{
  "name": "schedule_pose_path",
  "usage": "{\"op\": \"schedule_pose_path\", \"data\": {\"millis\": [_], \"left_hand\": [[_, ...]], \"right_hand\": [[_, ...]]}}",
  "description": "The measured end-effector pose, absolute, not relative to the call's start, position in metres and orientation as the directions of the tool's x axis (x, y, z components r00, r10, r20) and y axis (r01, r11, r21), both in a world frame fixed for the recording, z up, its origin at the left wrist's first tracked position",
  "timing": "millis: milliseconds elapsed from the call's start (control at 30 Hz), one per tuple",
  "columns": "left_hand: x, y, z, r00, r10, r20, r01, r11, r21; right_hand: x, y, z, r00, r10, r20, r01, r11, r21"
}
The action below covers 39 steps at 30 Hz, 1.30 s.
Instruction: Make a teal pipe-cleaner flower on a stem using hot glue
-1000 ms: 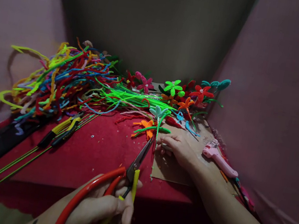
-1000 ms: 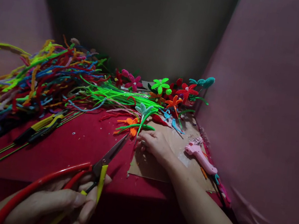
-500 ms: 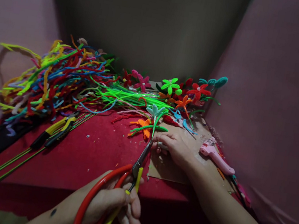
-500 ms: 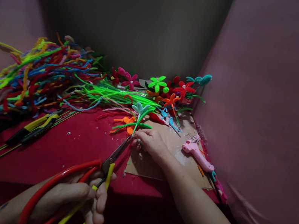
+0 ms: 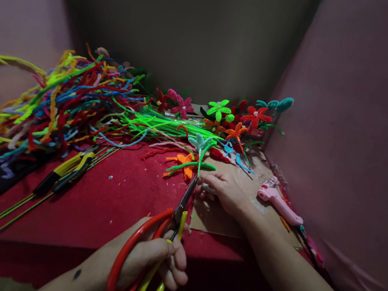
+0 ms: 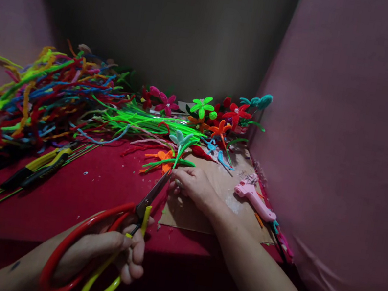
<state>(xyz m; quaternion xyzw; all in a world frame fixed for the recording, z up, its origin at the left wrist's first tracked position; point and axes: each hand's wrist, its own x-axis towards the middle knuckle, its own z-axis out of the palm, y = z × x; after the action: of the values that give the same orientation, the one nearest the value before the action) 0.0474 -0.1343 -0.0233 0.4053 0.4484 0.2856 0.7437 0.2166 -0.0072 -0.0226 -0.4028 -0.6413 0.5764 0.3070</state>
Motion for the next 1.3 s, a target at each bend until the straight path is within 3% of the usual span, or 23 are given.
{"op": "schedule_pose_path", "data": {"millis": [333, 667, 1300], "left_hand": [[0.048, -0.131, -0.023, 0.418, 0.802, -0.426, 0.021, 0.461, 0.887], [0.044, -0.133, -0.013, 0.406, 0.753, -0.518, 0.039, 0.552, 0.833], [0.039, -0.132, -0.019, 0.325, 0.829, -0.455, 0.234, 0.395, 0.888]], "right_hand": [[0.219, -0.007, -0.030, -0.479, 0.878, -0.009, 0.215, 0.107, -0.971], [0.217, -0.011, -0.026, -0.494, 0.869, 0.020, 0.235, 0.156, -0.959], [0.220, -0.010, -0.030, -0.511, 0.859, 0.032, 0.306, 0.217, -0.927]]}}
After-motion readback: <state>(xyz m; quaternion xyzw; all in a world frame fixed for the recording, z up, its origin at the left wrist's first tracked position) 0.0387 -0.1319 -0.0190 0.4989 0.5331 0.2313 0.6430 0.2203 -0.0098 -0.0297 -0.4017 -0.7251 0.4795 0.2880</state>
